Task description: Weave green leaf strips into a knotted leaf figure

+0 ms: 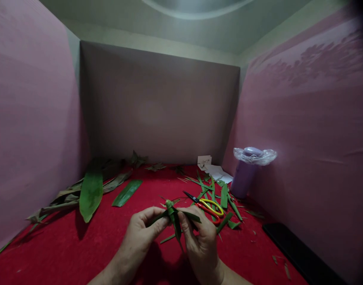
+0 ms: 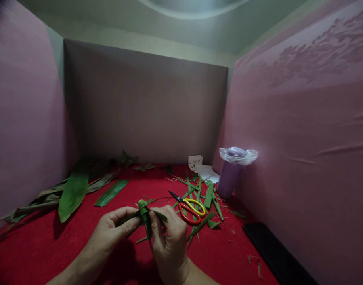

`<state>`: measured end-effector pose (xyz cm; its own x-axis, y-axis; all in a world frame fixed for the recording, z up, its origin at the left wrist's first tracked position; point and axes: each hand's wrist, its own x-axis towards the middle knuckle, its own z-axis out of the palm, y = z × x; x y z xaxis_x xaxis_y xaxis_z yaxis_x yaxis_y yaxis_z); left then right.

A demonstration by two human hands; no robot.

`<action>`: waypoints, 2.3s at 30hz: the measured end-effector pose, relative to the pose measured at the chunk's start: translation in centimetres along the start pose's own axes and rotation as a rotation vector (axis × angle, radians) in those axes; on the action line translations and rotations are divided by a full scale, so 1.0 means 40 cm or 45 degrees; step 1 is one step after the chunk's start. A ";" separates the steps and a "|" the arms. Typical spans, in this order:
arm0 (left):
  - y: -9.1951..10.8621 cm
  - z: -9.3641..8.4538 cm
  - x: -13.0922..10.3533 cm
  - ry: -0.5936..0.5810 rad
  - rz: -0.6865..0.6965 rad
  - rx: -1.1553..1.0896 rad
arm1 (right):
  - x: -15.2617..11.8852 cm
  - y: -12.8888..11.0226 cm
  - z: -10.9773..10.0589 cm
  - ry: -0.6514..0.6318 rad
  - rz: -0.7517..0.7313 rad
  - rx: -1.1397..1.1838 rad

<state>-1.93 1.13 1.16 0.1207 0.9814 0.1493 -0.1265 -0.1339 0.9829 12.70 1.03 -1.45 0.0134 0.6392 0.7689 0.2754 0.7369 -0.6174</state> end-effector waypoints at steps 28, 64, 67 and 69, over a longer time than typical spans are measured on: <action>0.000 0.001 0.003 0.031 -0.050 -0.194 | -0.011 0.009 0.005 -0.008 -0.101 0.110; 0.013 -0.011 0.003 0.074 -0.191 -0.381 | -0.004 0.029 0.011 -0.037 0.327 0.239; 0.013 -0.013 0.004 0.086 -0.184 -0.339 | 0.002 0.023 0.007 -0.027 0.334 0.288; 0.013 -0.012 0.004 0.102 -0.178 -0.291 | 0.006 0.018 0.006 -0.012 0.371 0.343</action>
<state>-2.44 1.28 1.65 0.0757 0.9971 -0.0038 -0.3341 0.0290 0.9421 12.68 1.76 -1.73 0.0443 0.8312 0.5543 -0.0011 0.5548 -0.8320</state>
